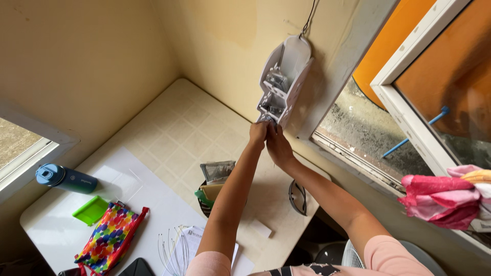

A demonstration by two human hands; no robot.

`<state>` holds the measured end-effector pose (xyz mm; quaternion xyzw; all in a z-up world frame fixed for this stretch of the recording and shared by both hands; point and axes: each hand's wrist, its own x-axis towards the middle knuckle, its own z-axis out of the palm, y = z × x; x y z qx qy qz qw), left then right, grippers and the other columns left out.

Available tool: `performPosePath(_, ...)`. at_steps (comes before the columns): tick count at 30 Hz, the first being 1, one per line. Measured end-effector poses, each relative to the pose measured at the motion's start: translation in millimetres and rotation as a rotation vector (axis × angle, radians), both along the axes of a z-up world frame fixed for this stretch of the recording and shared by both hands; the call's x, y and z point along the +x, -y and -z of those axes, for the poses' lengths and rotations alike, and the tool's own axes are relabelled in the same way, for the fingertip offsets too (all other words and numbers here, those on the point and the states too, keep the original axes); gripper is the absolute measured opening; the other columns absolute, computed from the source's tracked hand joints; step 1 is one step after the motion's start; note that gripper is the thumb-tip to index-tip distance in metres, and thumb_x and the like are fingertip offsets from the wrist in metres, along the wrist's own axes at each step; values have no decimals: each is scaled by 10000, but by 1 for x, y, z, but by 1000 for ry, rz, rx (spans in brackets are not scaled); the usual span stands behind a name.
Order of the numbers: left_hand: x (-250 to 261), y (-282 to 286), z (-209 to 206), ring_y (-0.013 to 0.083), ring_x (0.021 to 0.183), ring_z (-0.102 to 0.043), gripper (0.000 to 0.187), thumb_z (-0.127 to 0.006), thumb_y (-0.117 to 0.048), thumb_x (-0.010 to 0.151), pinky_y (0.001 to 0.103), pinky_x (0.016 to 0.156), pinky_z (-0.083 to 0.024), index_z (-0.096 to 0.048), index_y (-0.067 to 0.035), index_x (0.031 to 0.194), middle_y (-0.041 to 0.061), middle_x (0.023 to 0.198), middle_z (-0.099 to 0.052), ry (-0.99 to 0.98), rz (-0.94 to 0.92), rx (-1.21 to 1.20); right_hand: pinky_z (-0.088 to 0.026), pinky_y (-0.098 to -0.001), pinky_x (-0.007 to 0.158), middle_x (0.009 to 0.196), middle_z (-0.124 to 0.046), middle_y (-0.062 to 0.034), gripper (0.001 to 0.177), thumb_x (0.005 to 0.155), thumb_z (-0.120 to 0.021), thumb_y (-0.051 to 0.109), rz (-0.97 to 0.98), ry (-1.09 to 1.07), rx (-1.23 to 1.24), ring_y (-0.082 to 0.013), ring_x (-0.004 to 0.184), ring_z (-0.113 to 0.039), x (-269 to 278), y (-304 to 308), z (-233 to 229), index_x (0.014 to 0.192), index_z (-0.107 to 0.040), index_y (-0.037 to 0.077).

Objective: The person organizes various small items, including sunglasses, a head massager, and a small electronic device, by placing them into a white hanging organizer and a green desk bin.

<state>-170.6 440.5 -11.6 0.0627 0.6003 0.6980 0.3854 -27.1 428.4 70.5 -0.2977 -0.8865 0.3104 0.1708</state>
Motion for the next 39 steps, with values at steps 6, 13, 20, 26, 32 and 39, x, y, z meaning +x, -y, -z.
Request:
performPosePath(6, -6, -18, 3, 216, 928, -659, 376, -611, -286, 967, 379, 827, -503, -720, 53, 1088, 140, 1051, -736, 24, 106, -64, -407, -466, 1120, 1458, -458, -296, 625, 900, -587, 85, -120, -46, 715, -451, 1341, -449, -22, -23, 64, 1458, -395, -118)
performPosePath(13, -4, -14, 6, 214, 967, -622, 376, -551, -349, 981, 382, 868, -471, -671, -49, 1173, 84, 1079, -698, -231, 99, -133, -285, -516, 1195, 1416, -509, -301, 564, 866, -624, 94, -89, 18, 783, -457, 1345, -439, -34, -20, 80, 1379, -501, -106)
performPosePath(20, 10, 44, 15, 186, 817, -640, 271, -580, -194, 953, 341, 731, -517, -714, -3, 1091, 94, 1029, -701, 13, -2, 4, -455, -468, 1104, 1343, -597, -196, 315, 911, -608, -36, -238, -165, 378, -383, 1286, -548, 27, 7, 33, 1224, -641, -16)
performPosePath(26, 90, 118, 74, 174, 801, -683, 199, -562, -177, 939, 310, 685, -512, -688, -62, 1041, 66, 1013, -694, 97, 126, -144, -506, -483, 1031, 1337, -555, -173, 392, 939, -670, 84, 151, 131, 189, -372, 1293, -503, 122, 43, 86, 1321, -583, 76)
performPosePath(32, 171, 174, 145, 179, 809, -682, 230, -651, -238, 897, 343, 699, -531, -698, -77, 1054, 70, 994, -678, 141, 365, -347, -413, -682, 894, 1440, -328, -250, 861, 841, -789, 318, 207, 519, 128, -463, 1268, -318, 162, 87, 160, 1523, -271, 231)
performPosePath(39, 190, 211, 138, 204, 931, -605, 429, -684, -268, 888, 356, 779, -517, -623, -88, 1272, 91, 1092, -648, 151, 469, -407, -456, -509, 1002, 1331, -445, -221, 933, 795, -762, 246, 187, 208, -74, -406, 1195, -462, 159, 99, 190, 1590, -276, 193)
